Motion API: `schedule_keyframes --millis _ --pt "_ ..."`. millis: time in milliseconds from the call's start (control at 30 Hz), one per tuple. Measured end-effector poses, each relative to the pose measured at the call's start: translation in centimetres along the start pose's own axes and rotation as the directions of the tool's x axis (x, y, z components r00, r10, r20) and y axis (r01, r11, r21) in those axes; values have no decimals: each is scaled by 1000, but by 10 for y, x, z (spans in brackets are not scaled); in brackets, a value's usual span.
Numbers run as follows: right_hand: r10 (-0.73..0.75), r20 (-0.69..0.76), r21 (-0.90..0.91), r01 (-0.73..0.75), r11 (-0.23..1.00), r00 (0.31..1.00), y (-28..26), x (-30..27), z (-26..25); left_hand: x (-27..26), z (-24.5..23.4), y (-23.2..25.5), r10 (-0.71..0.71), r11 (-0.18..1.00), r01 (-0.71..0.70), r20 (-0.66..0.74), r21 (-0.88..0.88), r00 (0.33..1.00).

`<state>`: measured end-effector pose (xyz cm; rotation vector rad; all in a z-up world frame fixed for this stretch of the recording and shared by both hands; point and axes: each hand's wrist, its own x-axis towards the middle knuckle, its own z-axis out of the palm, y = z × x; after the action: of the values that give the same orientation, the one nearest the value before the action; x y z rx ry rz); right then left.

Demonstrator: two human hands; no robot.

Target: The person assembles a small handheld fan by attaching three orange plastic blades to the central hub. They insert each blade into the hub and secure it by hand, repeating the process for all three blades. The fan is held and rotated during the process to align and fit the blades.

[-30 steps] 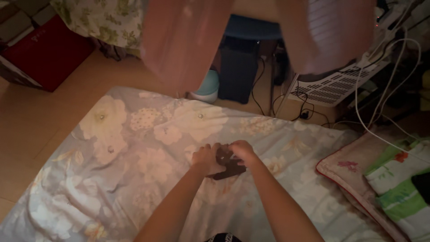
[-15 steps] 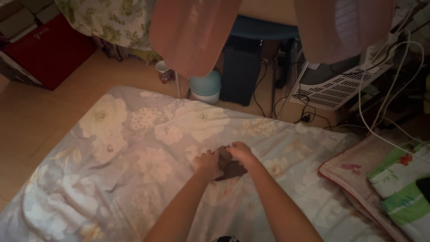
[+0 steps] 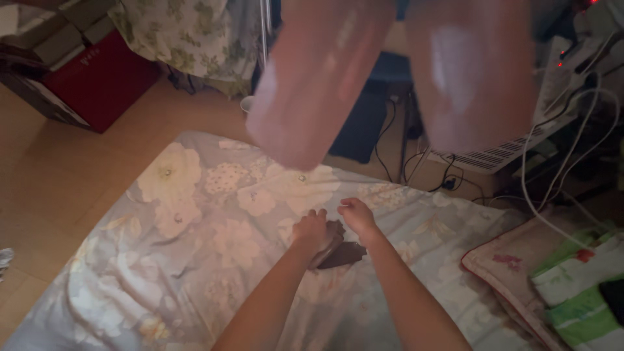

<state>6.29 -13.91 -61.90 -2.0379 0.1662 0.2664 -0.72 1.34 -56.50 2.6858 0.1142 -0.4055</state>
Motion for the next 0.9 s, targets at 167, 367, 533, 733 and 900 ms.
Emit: schedule_keyframes --millis 167,367,533,733,900 --pt "165 121 184 -185 965 979 -61 -24 -30 -18 -47 29 -14 999 14 14 -36 1000" --pt "172 138 239 -201 950 975 -136 -54 -65 -38 -99 54 41 987 -58 -117 -150 992" --pt "174 167 214 -208 954 970 -189 -68 -91 -56 -140 72 148 948 -222 -300 -229 942" --pt "131 205 293 -189 937 970 -214 -81 -123 -87 -200 90 269 945 -308 -270 -112 924" --pt "178 209 239 -227 944 961 -225 -105 -133 -118 -210 80 521 849 -472 -515 235 681"
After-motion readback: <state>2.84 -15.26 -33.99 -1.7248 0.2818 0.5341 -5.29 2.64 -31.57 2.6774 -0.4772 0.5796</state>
